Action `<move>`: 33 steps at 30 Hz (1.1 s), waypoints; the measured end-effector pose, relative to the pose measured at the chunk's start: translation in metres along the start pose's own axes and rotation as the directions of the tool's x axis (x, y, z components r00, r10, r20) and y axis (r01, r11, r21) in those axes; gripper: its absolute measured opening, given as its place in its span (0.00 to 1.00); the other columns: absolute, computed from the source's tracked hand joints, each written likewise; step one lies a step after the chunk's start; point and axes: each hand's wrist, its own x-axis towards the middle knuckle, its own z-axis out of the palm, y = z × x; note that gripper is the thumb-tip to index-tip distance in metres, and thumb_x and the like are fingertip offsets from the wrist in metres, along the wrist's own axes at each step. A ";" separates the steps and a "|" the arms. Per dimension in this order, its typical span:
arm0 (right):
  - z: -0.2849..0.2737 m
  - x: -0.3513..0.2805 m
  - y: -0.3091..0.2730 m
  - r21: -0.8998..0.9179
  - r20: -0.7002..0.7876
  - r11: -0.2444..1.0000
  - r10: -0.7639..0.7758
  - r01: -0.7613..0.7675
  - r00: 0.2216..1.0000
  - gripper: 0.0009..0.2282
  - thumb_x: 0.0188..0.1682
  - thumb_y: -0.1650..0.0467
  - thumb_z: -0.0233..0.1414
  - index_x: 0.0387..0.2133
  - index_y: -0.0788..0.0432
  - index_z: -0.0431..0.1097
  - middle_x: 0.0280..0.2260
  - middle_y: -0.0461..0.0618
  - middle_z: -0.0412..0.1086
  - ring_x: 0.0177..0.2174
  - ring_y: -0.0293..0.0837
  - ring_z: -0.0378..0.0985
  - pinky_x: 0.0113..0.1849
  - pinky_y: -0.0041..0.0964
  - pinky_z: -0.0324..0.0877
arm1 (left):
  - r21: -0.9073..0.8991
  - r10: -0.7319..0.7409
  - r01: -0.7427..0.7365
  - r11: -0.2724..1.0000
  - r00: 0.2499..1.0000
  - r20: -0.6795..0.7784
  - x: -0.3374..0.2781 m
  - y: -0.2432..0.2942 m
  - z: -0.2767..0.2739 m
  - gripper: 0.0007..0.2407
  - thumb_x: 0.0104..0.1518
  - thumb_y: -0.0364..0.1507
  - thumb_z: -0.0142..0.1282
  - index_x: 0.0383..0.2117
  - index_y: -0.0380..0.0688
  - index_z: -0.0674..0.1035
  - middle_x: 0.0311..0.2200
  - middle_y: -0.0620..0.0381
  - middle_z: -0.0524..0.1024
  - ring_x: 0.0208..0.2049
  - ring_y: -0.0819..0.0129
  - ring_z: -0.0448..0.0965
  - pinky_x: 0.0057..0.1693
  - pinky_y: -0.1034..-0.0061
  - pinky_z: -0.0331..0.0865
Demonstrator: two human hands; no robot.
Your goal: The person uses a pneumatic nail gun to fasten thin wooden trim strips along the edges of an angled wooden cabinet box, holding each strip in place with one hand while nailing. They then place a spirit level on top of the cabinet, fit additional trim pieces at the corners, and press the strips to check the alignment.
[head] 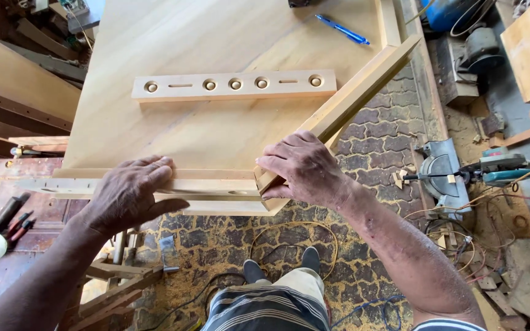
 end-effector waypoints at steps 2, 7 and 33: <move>-0.005 0.005 0.000 0.002 0.027 0.999 -0.039 0.039 0.999 0.27 0.28 0.55 0.70 0.39 0.55 0.76 0.41 0.46 0.75 0.44 0.47 0.76 0.50 0.48 0.65 | -0.127 -0.270 0.346 0.930 0.874 0.403 -0.003 0.000 0.005 0.21 0.48 0.50 0.62 0.17 0.45 0.74 0.24 0.56 0.75 0.29 0.62 0.79 0.39 0.66 0.75; -0.008 0.004 0.000 0.035 0.009 0.998 -0.054 0.054 0.998 0.25 0.26 0.57 0.70 0.37 0.53 0.76 0.42 0.45 0.76 0.46 0.46 0.76 0.48 0.47 0.65 | -0.103 -0.287 0.334 0.937 0.903 0.319 -0.003 0.003 0.006 0.21 0.45 0.50 0.63 0.15 0.45 0.71 0.21 0.58 0.74 0.27 0.64 0.79 0.36 0.68 0.74; -0.010 0.023 -0.035 0.125 0.173 0.979 0.136 -0.159 0.975 0.08 0.38 0.64 0.65 0.24 0.52 0.76 0.38 0.40 0.79 0.42 0.37 0.79 0.60 0.57 0.52 | 0.175 -0.334 0.286 0.942 0.831 0.444 -0.055 -0.040 -0.001 0.25 0.51 0.59 0.47 0.26 0.49 0.78 0.38 0.54 0.79 0.40 0.65 0.80 0.46 0.68 0.73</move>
